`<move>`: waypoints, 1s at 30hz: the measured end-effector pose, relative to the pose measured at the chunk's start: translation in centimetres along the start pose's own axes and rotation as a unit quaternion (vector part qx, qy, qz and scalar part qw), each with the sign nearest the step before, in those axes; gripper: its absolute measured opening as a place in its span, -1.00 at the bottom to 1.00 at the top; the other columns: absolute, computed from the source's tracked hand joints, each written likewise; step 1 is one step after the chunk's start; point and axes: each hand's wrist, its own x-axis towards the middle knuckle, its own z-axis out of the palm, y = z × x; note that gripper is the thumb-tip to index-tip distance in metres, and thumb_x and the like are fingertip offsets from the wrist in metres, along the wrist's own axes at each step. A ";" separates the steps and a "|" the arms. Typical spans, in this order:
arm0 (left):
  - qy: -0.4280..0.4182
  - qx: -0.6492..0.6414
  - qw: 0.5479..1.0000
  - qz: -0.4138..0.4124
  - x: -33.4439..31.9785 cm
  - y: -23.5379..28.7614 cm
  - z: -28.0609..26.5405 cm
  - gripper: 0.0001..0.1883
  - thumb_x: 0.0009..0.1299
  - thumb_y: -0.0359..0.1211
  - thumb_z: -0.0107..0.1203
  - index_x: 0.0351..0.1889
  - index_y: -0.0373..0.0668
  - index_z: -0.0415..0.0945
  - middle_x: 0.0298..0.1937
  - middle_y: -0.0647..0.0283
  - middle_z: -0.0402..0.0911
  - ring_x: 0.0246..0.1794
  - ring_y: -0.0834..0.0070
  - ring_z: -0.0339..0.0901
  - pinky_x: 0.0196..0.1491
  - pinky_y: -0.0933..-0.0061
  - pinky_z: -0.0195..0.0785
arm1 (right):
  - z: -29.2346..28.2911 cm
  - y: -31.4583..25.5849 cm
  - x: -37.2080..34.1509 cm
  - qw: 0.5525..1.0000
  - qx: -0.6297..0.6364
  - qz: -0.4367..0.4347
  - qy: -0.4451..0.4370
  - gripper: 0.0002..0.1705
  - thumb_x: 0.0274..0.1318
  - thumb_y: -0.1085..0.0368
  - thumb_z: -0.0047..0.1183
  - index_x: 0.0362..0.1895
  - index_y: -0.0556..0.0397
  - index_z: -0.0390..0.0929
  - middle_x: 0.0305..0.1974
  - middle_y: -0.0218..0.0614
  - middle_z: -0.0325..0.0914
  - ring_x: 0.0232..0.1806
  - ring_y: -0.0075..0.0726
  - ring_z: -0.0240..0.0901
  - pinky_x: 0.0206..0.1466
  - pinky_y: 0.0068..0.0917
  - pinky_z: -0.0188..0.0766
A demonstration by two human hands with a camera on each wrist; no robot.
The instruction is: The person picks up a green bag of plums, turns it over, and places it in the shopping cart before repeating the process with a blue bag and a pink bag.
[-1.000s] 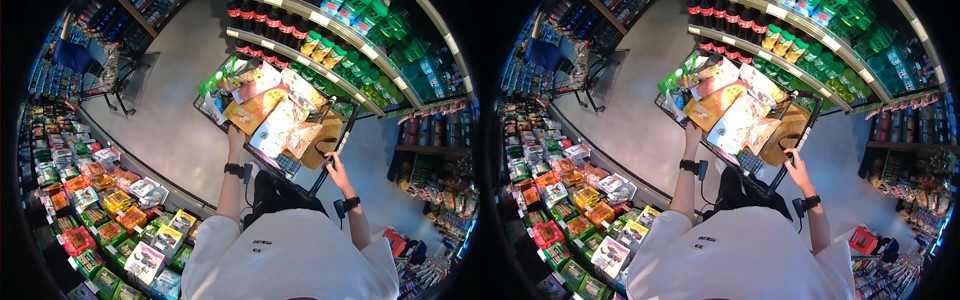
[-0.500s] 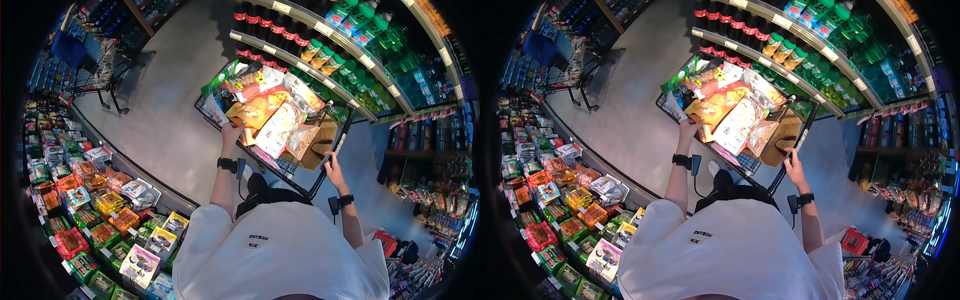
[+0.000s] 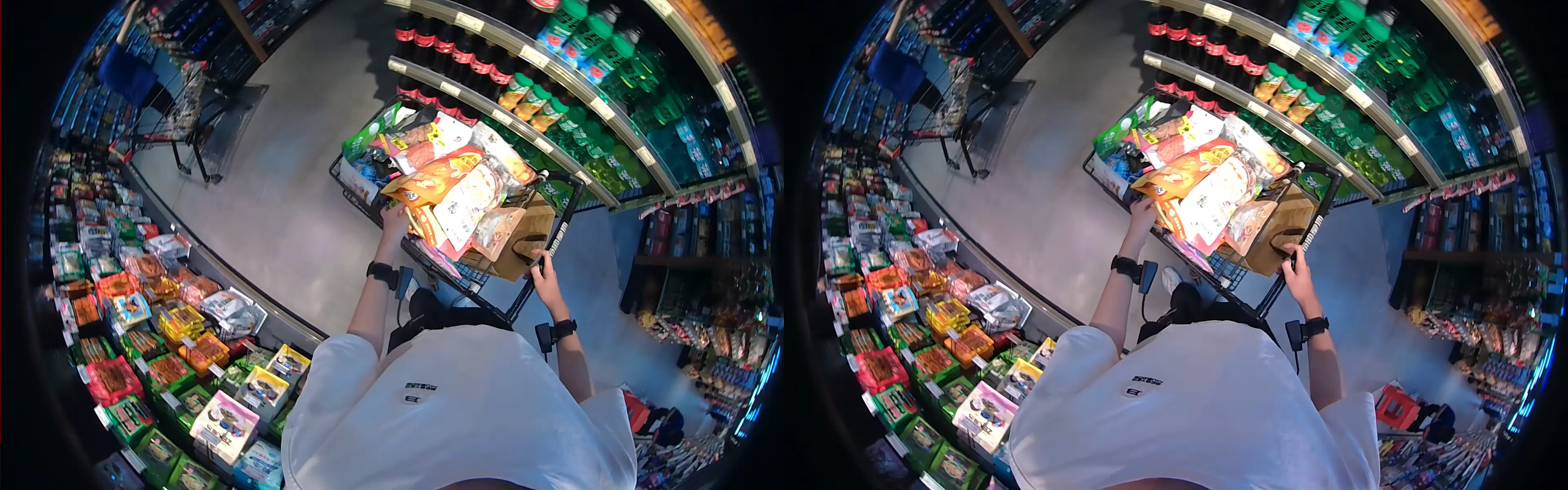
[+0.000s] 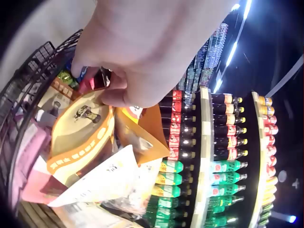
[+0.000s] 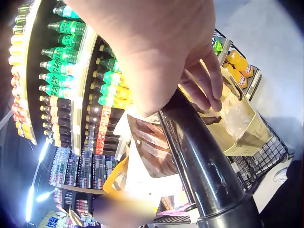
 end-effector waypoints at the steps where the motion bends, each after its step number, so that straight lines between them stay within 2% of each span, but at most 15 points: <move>1: -0.028 -0.148 0.987 -0.064 -0.6 2.5 -0.8 -0.82 0.41 -0.48 -0.12 -0.17 -0.33 0.51 -0.10 0.09 0.58 0.00 0.33 0.52 0.07 0.36 0.40 | 0.0 0.2 0.2 1.000 -0.004 0.002 -0.004 -0.59 0.37 0.36 -0.15 0.27 -0.10 0.30 -0.43 -0.27 0.55 -0.32 -0.37 0.58 -0.15 -0.36 0.50; 2: -0.057 -0.294 0.946 -0.124 -0.9 3.9 -0.9 -0.78 0.39 -0.52 -0.15 -0.11 -0.35 0.49 -0.03 0.05 0.56 0.07 0.29 0.49 0.13 0.33 0.37 | -0.1 0.3 0.2 1.000 -0.009 0.005 -0.005 -0.59 0.37 0.37 -0.16 0.27 -0.11 0.30 -0.43 -0.28 0.55 -0.32 -0.37 0.57 -0.15 -0.37 0.50; 5: 0.121 -0.231 0.952 -0.161 0.8 -0.2 2.4 -0.68 0.39 -0.52 -0.18 0.09 -0.40 0.35 0.04 0.00 0.51 0.08 0.29 0.47 0.17 0.29 0.35 | 0.0 0.1 0.1 1.000 -0.011 0.008 -0.008 -0.59 0.37 0.37 -0.16 0.28 -0.11 0.29 -0.42 -0.27 0.56 -0.32 -0.37 0.57 -0.15 -0.37 0.50; 6: 0.166 -0.194 0.952 -0.169 0.2 2.4 2.3 -0.63 0.44 -0.47 -0.14 0.17 -0.43 0.24 0.09 -0.05 0.48 0.09 0.25 0.49 0.19 0.29 0.35 | 0.0 0.0 0.1 1.000 -0.010 0.007 -0.008 -0.58 0.37 0.37 -0.16 0.28 -0.11 0.29 -0.41 -0.27 0.56 -0.32 -0.37 0.57 -0.15 -0.37 0.50; 9: 0.239 -0.248 0.911 -0.227 1.8 1.2 3.5 -0.63 0.47 -0.31 -0.03 0.11 -0.38 0.26 0.10 -0.13 0.49 0.11 0.10 0.52 0.22 0.24 0.33 | 0.2 -0.6 0.0 1.000 -0.011 0.012 -0.007 -0.59 0.37 0.38 -0.17 0.28 -0.10 0.29 -0.41 -0.27 0.56 -0.31 -0.37 0.57 -0.14 -0.37 0.51; 12: 0.203 -0.403 0.845 -0.286 3.4 -1.8 4.4 -0.53 0.48 -0.26 -0.05 0.19 -0.44 0.23 0.14 -0.22 0.49 0.11 0.00 0.53 0.24 0.18 0.34 | 0.2 -0.5 0.0 1.000 0.003 0.022 -0.005 -0.60 0.38 0.38 -0.18 0.27 -0.09 0.29 -0.41 -0.27 0.56 -0.31 -0.37 0.58 -0.13 -0.38 0.51; 13: 0.199 -0.392 0.852 -0.283 3.9 -3.3 4.9 -0.50 0.48 -0.26 -0.05 0.23 -0.47 0.21 0.16 -0.26 0.47 0.13 -0.03 0.53 0.25 0.16 0.33 | 0.3 -0.6 0.0 1.000 0.005 0.024 -0.004 -0.60 0.38 0.38 -0.18 0.27 -0.08 0.29 -0.41 -0.28 0.56 -0.31 -0.37 0.58 -0.13 -0.38 0.51; 16: 0.216 -0.321 0.875 -0.290 5.0 -5.1 5.8 -0.40 0.45 -0.27 -0.05 0.31 -0.54 0.14 0.25 -0.36 0.42 0.21 -0.09 0.50 0.29 0.11 0.31 | 0.3 -0.7 0.1 1.000 0.004 0.025 -0.003 -0.60 0.39 0.39 -0.20 0.28 -0.07 0.28 -0.40 -0.28 0.55 -0.31 -0.37 0.57 -0.12 -0.38 0.53; 18: 0.265 -0.219 0.884 -0.318 5.0 -5.4 6.5 -0.35 0.43 -0.28 -0.04 0.34 -0.57 0.10 0.32 -0.39 0.37 0.27 -0.11 0.47 0.32 0.08 0.28 | 0.2 -0.6 0.0 1.000 -0.003 0.022 -0.011 -0.61 0.42 0.41 -0.23 0.28 -0.05 0.25 -0.38 -0.29 0.53 -0.29 -0.37 0.57 -0.11 -0.38 0.55; 21: 0.317 -0.093 0.910 -0.249 4.3 -5.8 7.4 -0.32 0.40 -0.29 -0.04 0.37 -0.58 0.05 0.36 -0.39 0.34 0.34 -0.11 0.42 0.36 0.05 0.24 | 0.4 -0.4 0.1 1.000 -0.002 0.028 -0.013 -0.62 0.44 0.41 -0.24 0.29 -0.04 0.24 -0.37 -0.29 0.52 -0.29 -0.38 0.57 -0.10 -0.39 0.56; 24: 0.301 -0.074 0.902 -0.299 4.6 -5.7 7.1 -0.40 0.42 -0.32 -0.07 0.32 -0.58 0.14 0.30 -0.33 0.41 0.26 -0.04 0.49 0.28 0.08 0.33 | 0.4 -0.4 0.0 0.999 0.009 0.032 -0.003 -0.61 0.42 0.40 -0.23 0.29 -0.04 0.25 -0.38 -0.29 0.53 -0.30 -0.38 0.58 -0.12 -0.40 0.55; 25: 0.261 -0.179 0.899 -0.304 4.1 -4.3 6.1 -0.43 0.43 -0.31 -0.06 0.30 -0.54 0.21 0.24 -0.23 0.47 0.19 0.03 0.53 0.21 0.12 0.37 | 0.4 -0.1 0.0 0.999 0.017 0.028 0.001 -0.61 0.40 0.40 -0.21 0.28 -0.04 0.27 -0.39 -0.30 0.54 -0.31 -0.38 0.59 -0.13 -0.40 0.55; 27: 0.174 -0.382 0.857 -0.299 3.4 -1.5 3.8 -0.50 0.45 -0.27 -0.04 0.24 -0.46 0.34 0.11 -0.04 0.58 0.05 0.16 0.61 0.09 0.19 0.47 | 0.6 0.1 0.3 0.999 0.030 0.019 0.003 -0.60 0.39 0.40 -0.20 0.27 -0.03 0.29 -0.39 -0.30 0.54 -0.32 -0.39 0.60 -0.15 -0.40 0.55; 30: 0.173 -0.395 0.847 -0.311 4.5 -3.3 4.4 -0.53 0.46 -0.32 -0.06 0.17 -0.57 0.38 0.07 -0.17 0.59 -0.06 0.11 0.65 -0.05 0.20 0.49 | 0.7 -0.6 0.0 0.999 0.041 0.023 -0.001 -0.61 0.40 0.40 -0.21 0.27 -0.04 0.29 -0.37 -0.30 0.53 -0.31 -0.41 0.59 -0.14 -0.41 0.56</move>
